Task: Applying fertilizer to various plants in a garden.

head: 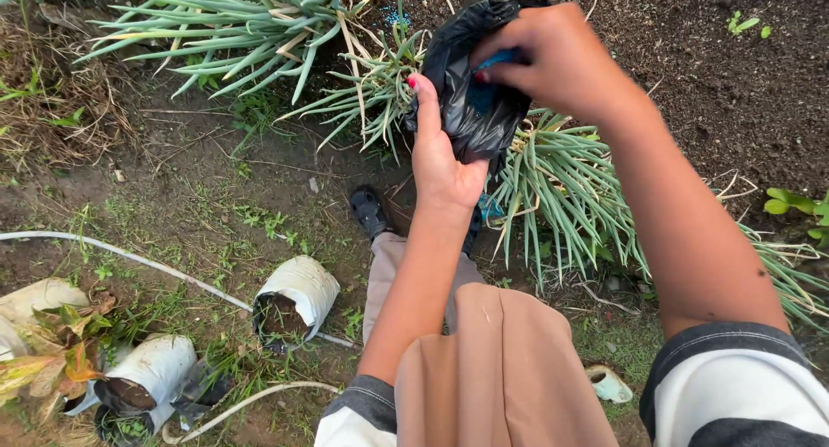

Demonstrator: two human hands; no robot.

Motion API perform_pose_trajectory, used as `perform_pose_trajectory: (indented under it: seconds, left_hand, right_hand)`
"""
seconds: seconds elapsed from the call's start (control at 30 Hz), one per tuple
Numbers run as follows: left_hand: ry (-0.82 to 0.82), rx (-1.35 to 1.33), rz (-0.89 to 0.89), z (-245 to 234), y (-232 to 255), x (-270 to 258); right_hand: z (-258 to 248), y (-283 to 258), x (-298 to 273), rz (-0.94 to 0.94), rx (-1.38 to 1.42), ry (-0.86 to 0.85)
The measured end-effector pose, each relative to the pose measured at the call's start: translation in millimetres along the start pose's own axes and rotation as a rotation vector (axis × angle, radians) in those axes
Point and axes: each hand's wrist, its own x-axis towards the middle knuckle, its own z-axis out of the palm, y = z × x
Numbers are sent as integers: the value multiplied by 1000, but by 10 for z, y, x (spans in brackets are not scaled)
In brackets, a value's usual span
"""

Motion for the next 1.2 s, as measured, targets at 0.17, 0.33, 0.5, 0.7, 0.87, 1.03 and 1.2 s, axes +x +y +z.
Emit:
perform_pose_trajectory:
  seconds: [0.17,0.33,0.5,0.7,0.87,1.03,1.2]
  left_hand:
    - [32,-4,-11,-14,-116,10]
    - [76,36,-9,-18,-134,-44]
    - [38,38,2,-111,-102,-62]
    - [71,49,14,-205,-63,-57]
    - [66,90,17,-174,-87,-73]
    - [15,95,12,-174,-96,-131]
    - [16,126,-18,-28,-120,-242]
  right_hand:
    - [-430,247,-335,428,884,-9]
    - [-376,1044,-1050,433,1402,264]
    - [142,1828,-1684,675,1494,545]
    - [1044,2473,-2305,996,926,389]
    - [1415,2598,-2462,1183,424,165]
    - [1338,2580,-2623,1173,691,346]
    - [912,2379,-2694,1113,1092,671]
